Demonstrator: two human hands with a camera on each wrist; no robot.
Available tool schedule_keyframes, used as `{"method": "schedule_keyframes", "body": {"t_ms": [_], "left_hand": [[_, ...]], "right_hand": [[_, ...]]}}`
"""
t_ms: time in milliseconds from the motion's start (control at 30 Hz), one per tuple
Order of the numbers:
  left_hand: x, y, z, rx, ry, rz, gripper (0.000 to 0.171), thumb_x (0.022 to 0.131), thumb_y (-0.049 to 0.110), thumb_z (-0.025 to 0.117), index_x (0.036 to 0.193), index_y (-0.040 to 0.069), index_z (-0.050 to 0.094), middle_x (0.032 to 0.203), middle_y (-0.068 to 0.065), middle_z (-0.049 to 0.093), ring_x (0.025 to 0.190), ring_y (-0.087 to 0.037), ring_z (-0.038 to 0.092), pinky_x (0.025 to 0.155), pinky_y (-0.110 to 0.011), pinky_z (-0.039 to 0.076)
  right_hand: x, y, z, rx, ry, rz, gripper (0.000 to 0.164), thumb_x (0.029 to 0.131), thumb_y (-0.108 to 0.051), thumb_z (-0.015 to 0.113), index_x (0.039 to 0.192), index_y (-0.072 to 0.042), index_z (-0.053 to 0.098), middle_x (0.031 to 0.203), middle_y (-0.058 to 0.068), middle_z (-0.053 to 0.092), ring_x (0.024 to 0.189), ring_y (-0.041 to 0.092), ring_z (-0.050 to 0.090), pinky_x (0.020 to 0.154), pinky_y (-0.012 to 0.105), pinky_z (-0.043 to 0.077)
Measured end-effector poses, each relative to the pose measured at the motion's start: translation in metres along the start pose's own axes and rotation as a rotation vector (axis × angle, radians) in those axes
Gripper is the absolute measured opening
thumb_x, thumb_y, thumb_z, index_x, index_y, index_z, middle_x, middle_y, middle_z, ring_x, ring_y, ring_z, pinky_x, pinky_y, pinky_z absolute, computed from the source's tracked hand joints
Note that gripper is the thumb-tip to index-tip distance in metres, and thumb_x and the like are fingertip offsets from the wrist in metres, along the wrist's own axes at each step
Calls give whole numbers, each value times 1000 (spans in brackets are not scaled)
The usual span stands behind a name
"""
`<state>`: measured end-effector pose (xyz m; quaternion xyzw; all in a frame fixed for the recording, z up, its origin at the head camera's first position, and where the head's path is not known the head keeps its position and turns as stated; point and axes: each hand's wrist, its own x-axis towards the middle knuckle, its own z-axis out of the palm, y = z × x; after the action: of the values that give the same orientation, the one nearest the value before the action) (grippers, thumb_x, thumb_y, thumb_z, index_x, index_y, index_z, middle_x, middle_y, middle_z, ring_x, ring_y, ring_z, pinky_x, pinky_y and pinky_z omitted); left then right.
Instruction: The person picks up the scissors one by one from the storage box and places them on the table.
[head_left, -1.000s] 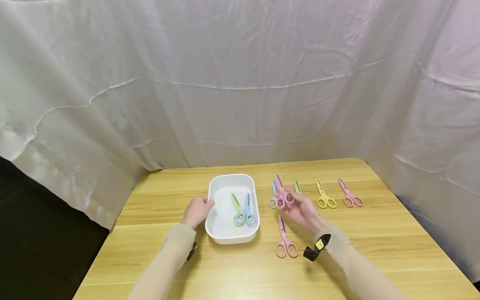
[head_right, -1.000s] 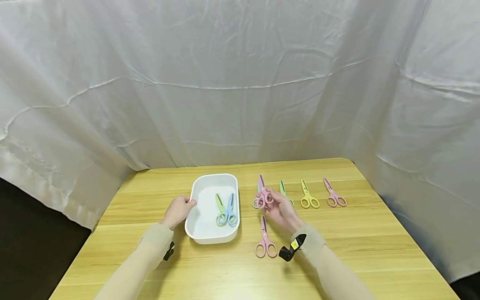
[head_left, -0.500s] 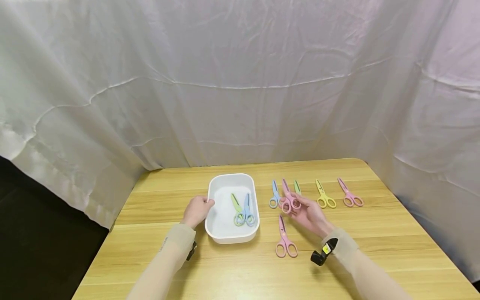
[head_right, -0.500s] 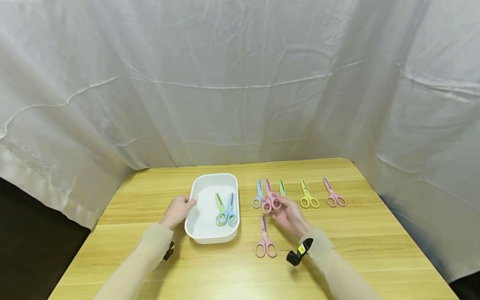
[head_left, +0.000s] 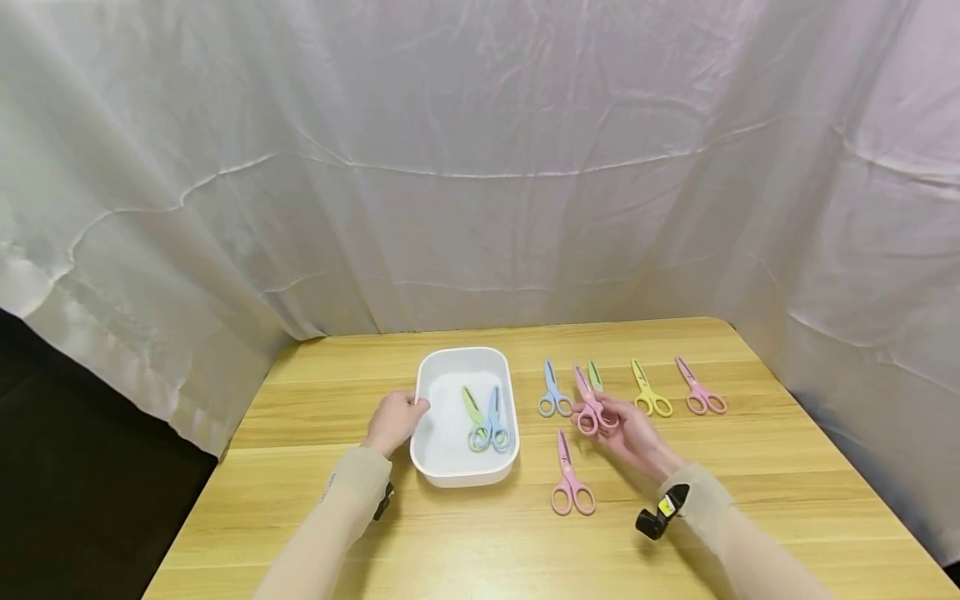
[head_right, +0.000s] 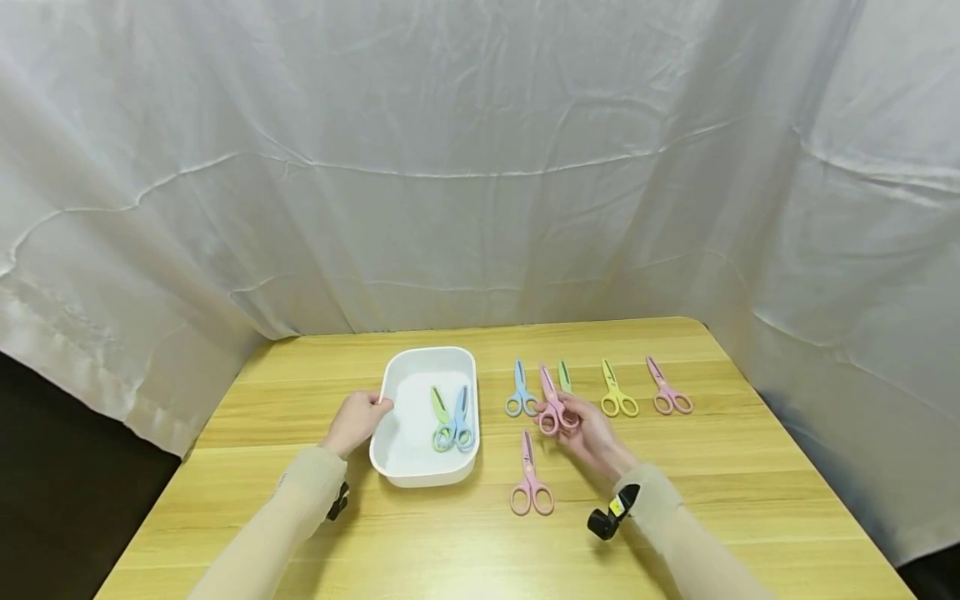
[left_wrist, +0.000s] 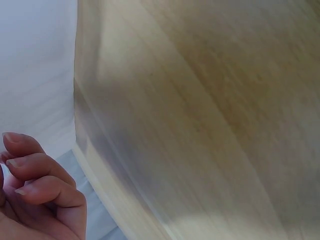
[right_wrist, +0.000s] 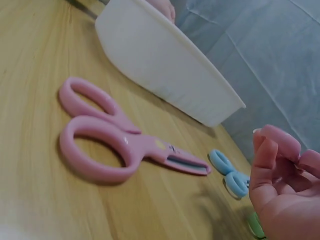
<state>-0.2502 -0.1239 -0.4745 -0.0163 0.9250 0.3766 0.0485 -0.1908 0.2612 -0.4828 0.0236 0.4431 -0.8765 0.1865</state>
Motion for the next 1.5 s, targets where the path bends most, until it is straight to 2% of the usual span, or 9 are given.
{"method": "schedule_keyframes", "body": {"t_ms": [167,267,367,767,900,1133,1400,1500], "left_hand": [[1,-1,0,-4,5,2,36,95,27,54,111,1,73,88,-9,70,77,-18,59,61,-25,43],[1,-1,0,-4,2,0,35,95,27,54,110,1,73,88,-9,69,77,-18,59,61,-25,43],[1,-1,1,-1,1,-1,35,95,27,55,111,1,73,88,-9,69,77,-18,59,62,-25,43],[3,-3,0,-5,-1,4,34,94,28,54,105,1,73,83,-8,67,75,-18,58,60,-25,43],[2,-2,-1,-3,-4,0,35,94,29,54,107,1,73,86,-8,68,76,-18,59,61,-25,44],[3,-3,0,-3,-5,4,38,94,29,55,112,1,73,89,-9,70,77,-18,60,62,-25,45],[3,-4,1,-3,-5,4,39,94,30,55,116,2,72,95,-9,73,80,-18,63,63,-24,46],[3,-4,1,-2,-5,5,40,94,30,55,116,1,72,96,-9,73,80,-18,63,63,-25,46]], "right_hand": [[-3,-1,-4,-147,-24,-6,56,110,-17,28,158,3,6,111,5,72,93,8,66,86,22,55],[-4,-2,-5,-225,-25,-9,57,110,-15,28,157,6,4,105,2,75,88,7,67,80,22,56],[-6,-1,-8,-258,-18,-15,57,109,-11,28,156,9,3,104,2,75,85,6,68,77,22,57],[-15,-1,-16,-397,29,-10,61,106,-8,39,153,13,7,109,0,75,100,11,73,85,23,58],[-16,-1,-20,-433,14,-21,59,106,-9,43,150,14,10,109,2,76,100,14,74,84,24,59],[-19,2,-27,-598,16,-69,42,105,-14,49,131,14,33,102,-2,78,87,7,73,65,18,54],[-21,1,-24,-624,31,-93,20,104,-16,54,114,-1,46,98,-2,78,87,8,74,63,18,53],[-22,1,-22,-669,57,-103,17,104,-16,54,111,-1,50,98,0,78,89,12,75,69,21,58]]}}
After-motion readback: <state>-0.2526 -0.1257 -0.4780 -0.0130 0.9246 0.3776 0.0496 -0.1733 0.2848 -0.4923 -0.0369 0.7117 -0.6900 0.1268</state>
